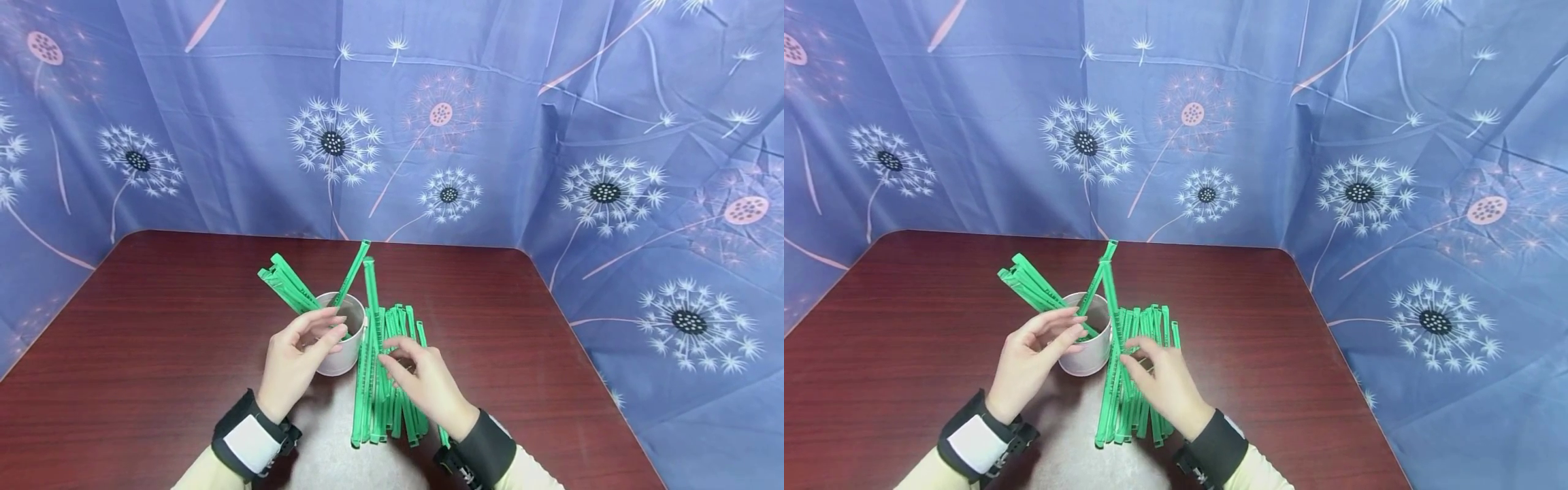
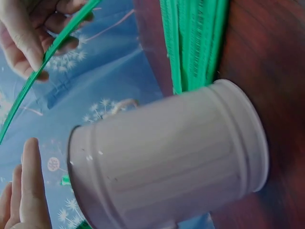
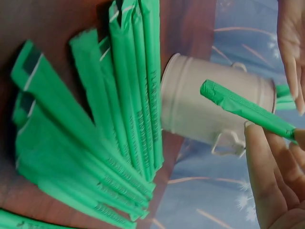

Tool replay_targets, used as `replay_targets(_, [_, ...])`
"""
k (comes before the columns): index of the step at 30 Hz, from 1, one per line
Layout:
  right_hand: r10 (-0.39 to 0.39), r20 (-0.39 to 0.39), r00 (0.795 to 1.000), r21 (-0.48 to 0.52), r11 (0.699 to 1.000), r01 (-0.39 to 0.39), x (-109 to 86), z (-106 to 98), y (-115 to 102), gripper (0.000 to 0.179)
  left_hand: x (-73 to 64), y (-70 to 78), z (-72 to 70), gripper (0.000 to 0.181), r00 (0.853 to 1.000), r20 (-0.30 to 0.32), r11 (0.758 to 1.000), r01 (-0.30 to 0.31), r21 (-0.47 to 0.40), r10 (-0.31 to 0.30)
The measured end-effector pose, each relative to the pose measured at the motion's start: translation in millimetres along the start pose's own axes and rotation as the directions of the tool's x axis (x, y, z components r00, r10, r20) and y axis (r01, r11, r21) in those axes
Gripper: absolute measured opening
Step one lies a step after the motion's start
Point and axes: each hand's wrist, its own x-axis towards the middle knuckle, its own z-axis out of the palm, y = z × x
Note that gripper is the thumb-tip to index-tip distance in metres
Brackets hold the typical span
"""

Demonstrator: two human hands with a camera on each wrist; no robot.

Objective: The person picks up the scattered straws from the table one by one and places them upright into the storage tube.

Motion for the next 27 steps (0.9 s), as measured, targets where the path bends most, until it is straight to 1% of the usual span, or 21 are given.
replay_targets(2, [-0.083,0.002,0.997,-0.047,0.995,0.083,-0.5,2.4,-2.5,0.019,-0.9,1.6,1.7,0.033,1.0,0.015,1.0,-0.015,0.003,0.015])
replay_targets(5, [-0.194,0.012,0.981,-0.107,0.975,0.195,-0.8,5.3,-4.9,0.015,-2.9,3.8,4.0,0.037,0.999,0.033,1.0,-0.025,-0.003,0.026])
replay_targets(7, [-0.238,0.024,0.971,-0.127,0.963,0.239,-0.9,6.6,-5.6,0.014,-4.0,5.4,5.6,0.037,0.999,0.039,1.0,-0.026,-0.01,0.027])
replay_targets(9, [-0.267,0.036,0.963,-0.135,0.953,0.27,-1.1,7.7,-5.2,0.014,-5.0,6.7,7.0,0.035,0.999,0.04,0.999,-0.027,-0.037,0.029])
replay_targets(14, [-0.298,0.039,0.954,-0.152,0.942,0.3,-1.9,9.6,-3.9,0.015,-5.3,9.4,9.5,0.02,0.997,0.034,0.991,-0.071,-0.112,0.076])
replay_targets(17, [-0.293,0.033,0.956,-0.16,0.942,0.294,-1.9,9.7,-5.0,0.015,-5.3,10.4,9.9,0.016,0.993,0.037,0.984,-0.106,-0.142,0.113])
replay_targets(21, [-0.272,0.033,0.962,-0.17,0.947,0.273,-1.9,9.4,-6.7,0.015,-5.7,11.6,9.4,0.014,0.989,0.034,0.98,-0.139,-0.145,0.145])
replay_targets(24, [-0.255,0.035,0.966,-0.178,0.95,0.257,-2.1,9.0,-6.5,0.014,-5.5,12.5,8.4,0.013,0.986,0.002,0.977,-0.165,-0.137,0.167])
replay_targets(27, [-0.238,0.034,0.971,-0.197,0.951,0.24,-2.1,8.9,-4.3,0.012,-3.8,13.4,7.1,0.011,0.978,-0.055,0.968,-0.206,-0.141,0.2])
